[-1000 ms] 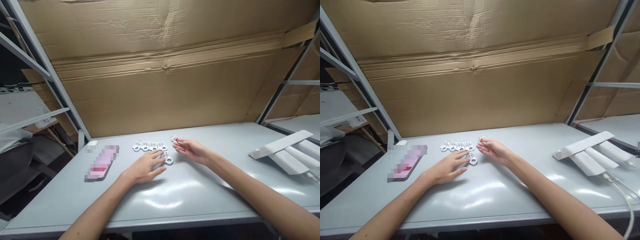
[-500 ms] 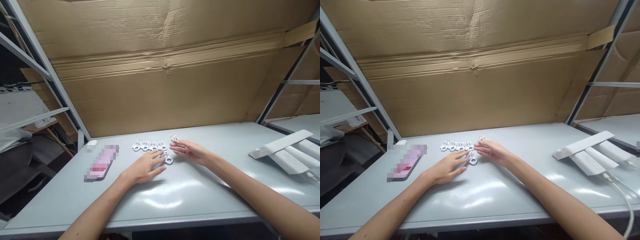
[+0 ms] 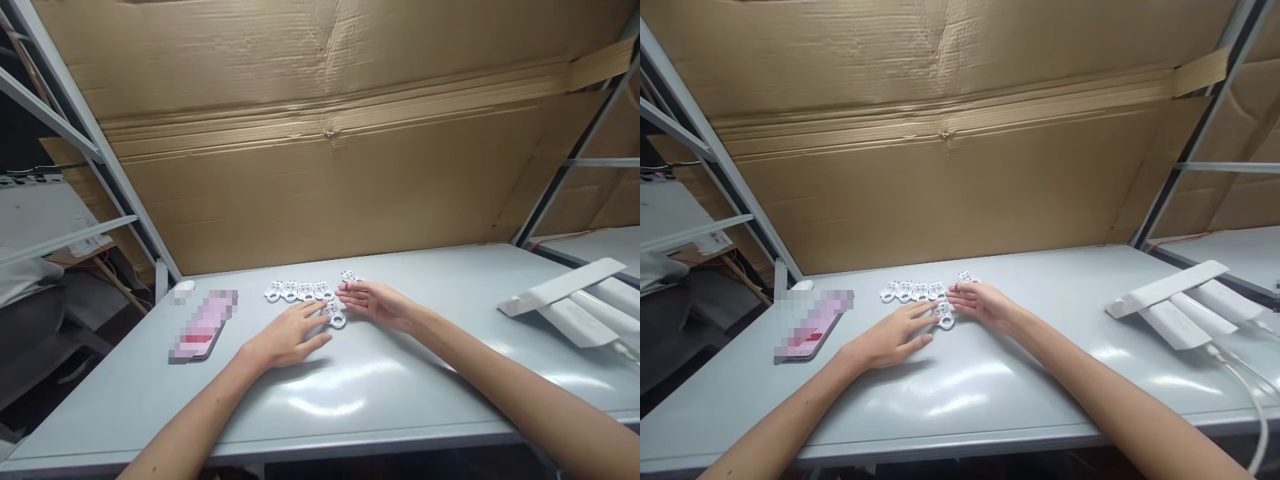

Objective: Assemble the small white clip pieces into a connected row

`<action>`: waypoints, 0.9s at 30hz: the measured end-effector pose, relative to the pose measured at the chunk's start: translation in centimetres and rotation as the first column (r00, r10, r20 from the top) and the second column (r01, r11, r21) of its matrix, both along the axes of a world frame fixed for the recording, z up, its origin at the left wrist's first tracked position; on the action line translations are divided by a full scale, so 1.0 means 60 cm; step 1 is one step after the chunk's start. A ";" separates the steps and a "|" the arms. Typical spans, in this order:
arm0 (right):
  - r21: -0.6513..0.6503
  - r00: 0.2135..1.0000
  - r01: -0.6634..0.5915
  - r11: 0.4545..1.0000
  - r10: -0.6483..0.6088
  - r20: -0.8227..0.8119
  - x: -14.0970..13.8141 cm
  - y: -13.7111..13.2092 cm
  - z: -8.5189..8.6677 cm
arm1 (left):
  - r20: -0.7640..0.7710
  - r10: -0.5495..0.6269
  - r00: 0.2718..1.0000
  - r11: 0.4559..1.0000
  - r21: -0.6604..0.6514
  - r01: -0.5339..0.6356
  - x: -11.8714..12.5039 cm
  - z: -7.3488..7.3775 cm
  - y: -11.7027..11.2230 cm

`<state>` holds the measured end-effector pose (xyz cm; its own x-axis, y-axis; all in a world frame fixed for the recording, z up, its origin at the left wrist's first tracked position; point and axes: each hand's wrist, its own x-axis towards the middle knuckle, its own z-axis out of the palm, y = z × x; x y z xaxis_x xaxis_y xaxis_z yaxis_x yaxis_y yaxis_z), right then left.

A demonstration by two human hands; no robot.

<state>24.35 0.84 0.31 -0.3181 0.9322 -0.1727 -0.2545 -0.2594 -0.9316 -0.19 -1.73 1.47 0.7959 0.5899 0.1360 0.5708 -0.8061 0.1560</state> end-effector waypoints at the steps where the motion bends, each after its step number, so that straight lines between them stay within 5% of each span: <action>1: -0.001 1.000 0.003 1.000 -0.003 -0.006 0.000 0.000 0.000 | 0.003 -0.002 1.000 1.000 -0.001 0.002 0.000 0.000 0.000; 11: 0.003 1.000 0.005 1.000 -0.005 -0.003 -0.001 -0.002 0.003 | -0.002 -0.004 1.000 1.000 -0.015 0.004 0.000 0.000 0.000; 17: 0.122 0.995 0.010 0.992 -0.022 0.100 0.012 0.002 0.005 | -0.017 0.012 1.000 1.000 -0.027 -0.012 0.001 0.003 -0.001; 20: 0.262 0.963 0.063 0.963 -0.128 0.236 0.026 0.009 0.010 | -0.015 0.007 1.000 1.000 -0.022 -0.007 0.001 0.004 -0.002; 22: 0.447 0.876 0.040 0.894 -0.247 0.414 0.038 0.013 0.014 | -0.009 0.002 1.000 1.000 -0.018 -0.002 0.000 0.004 -0.001; 24: 0.622 0.710 -0.093 0.777 -0.387 0.589 0.051 0.015 0.017 | -0.006 0.000 1.000 1.000 -0.014 0.000 -0.001 0.003 -0.001; 27: 0.674 0.515 -0.317 0.667 -0.476 0.713 0.070 0.018 0.022 | -0.001 -0.004 1.000 1.000 -0.005 0.004 -0.001 0.003 0.000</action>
<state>28.56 1.91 1.62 -0.3216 0.8722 0.3686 0.6928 0.4821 -0.5363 -0.27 -1.76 1.63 0.7985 0.5873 0.1322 0.5678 -0.8077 0.1588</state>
